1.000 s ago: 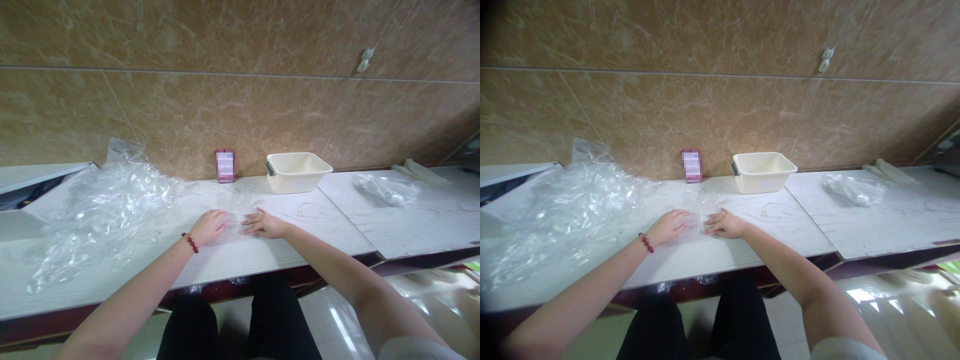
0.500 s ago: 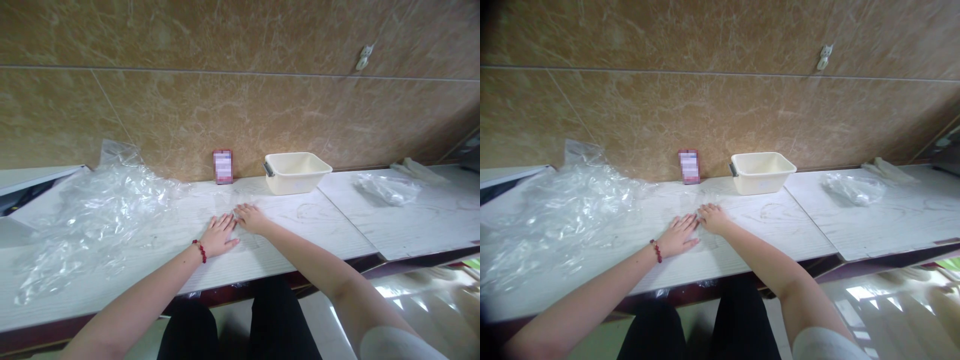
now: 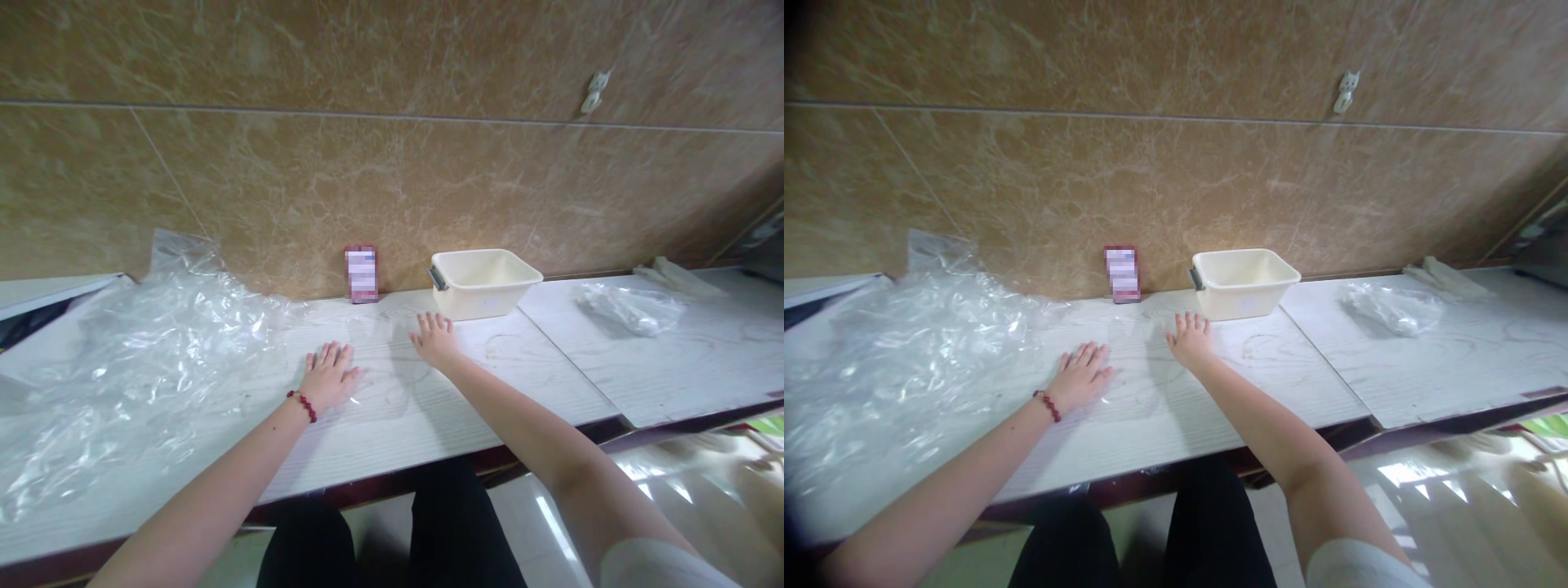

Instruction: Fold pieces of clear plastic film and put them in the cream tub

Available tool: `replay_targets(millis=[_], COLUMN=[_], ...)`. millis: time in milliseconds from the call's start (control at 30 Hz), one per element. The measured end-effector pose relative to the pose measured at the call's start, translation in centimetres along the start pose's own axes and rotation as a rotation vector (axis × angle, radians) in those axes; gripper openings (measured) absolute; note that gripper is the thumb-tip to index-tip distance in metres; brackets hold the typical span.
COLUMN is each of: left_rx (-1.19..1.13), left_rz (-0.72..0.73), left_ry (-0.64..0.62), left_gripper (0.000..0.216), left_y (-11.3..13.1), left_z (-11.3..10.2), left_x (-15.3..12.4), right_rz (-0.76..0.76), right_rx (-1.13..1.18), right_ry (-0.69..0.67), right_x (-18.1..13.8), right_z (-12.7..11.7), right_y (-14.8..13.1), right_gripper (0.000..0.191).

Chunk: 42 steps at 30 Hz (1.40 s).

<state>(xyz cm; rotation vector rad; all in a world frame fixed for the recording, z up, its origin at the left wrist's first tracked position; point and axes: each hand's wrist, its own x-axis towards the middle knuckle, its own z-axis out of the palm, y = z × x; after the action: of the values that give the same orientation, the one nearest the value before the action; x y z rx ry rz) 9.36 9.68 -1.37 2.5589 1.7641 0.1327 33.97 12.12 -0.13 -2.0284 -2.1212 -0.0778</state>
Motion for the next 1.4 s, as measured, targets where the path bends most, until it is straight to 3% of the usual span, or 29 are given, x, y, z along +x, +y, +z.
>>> replay_targets(millis=[133, 267, 400, 567, 767, 867, 967, 1100, 1167, 1267, 1400], left_rx=[-0.021, -0.033, -0.033, -0.061, -0.103, -0.135, -0.165, -0.229, -0.245, -0.258, -0.308], left_rz=[0.138, 0.225, 0.16, -0.047, -0.205, -0.295, -0.348, -0.437, -0.436, -0.384, -0.355], left_ry=[0.054, -0.005, -0.052, -0.044, 0.108, 0.086, -0.019, -0.126, -0.13, -0.125, -0.089], left_gripper=[0.055, 0.049, 0.05, 0.056, 0.048, 0.045, 0.047, 0.05, 0.043, 0.027, 0.022], left_y=[1.0, 2.0, 0.9, -1.1, -3.9, -5.5, -6.6, -6.9, -6.7, -6.2, -5.6], left_z=[0.0, 0.5, 0.8, 0.5, -1.9, -3.0, -3.1, -2.1, -1.8, -1.6, -1.9], left_x=[2.4, 5.5, 7.8, 9.2, 7.5, 5.6, 4.0, 3.5, 3.7, 4.0, 4.0], right_rz=[-0.204, -0.186, -0.157, -0.109, 0.026, 0.016, -0.01, -0.048, -0.103, -0.338, -0.559], right_rx=[0.073, 0.077, 0.039, 0.075, 0.253, 0.3, 0.316, 0.355, 0.384, 0.412, 0.455], right_ry=[-0.005, -0.057, -0.104, -0.114, 0.122, 0.204, 0.147, 0.003, 0.009, 0.025, -0.019], right_x=[-0.3, -1.0, -1.2, -0.5, 1.3, 1.9, 2.2, 1.9, 1.4, 0.4, -0.3], right_z=[0.6, 1.8, 1.9, 1.6, 1.2, 0.0, -1.7, -2.7, -2.1, -0.5, 1.0], right_y=[-3.0, -4.9, -5.1, -4.3, -1.6, -0.7, -1.4, -4.3, -6.1, -8.1, -9.1], right_gripper=[0.055, 0.059, 0.064, 0.067, 0.048, 0.039, 0.033, 0.031, 0.029, 0.024, 0.024])
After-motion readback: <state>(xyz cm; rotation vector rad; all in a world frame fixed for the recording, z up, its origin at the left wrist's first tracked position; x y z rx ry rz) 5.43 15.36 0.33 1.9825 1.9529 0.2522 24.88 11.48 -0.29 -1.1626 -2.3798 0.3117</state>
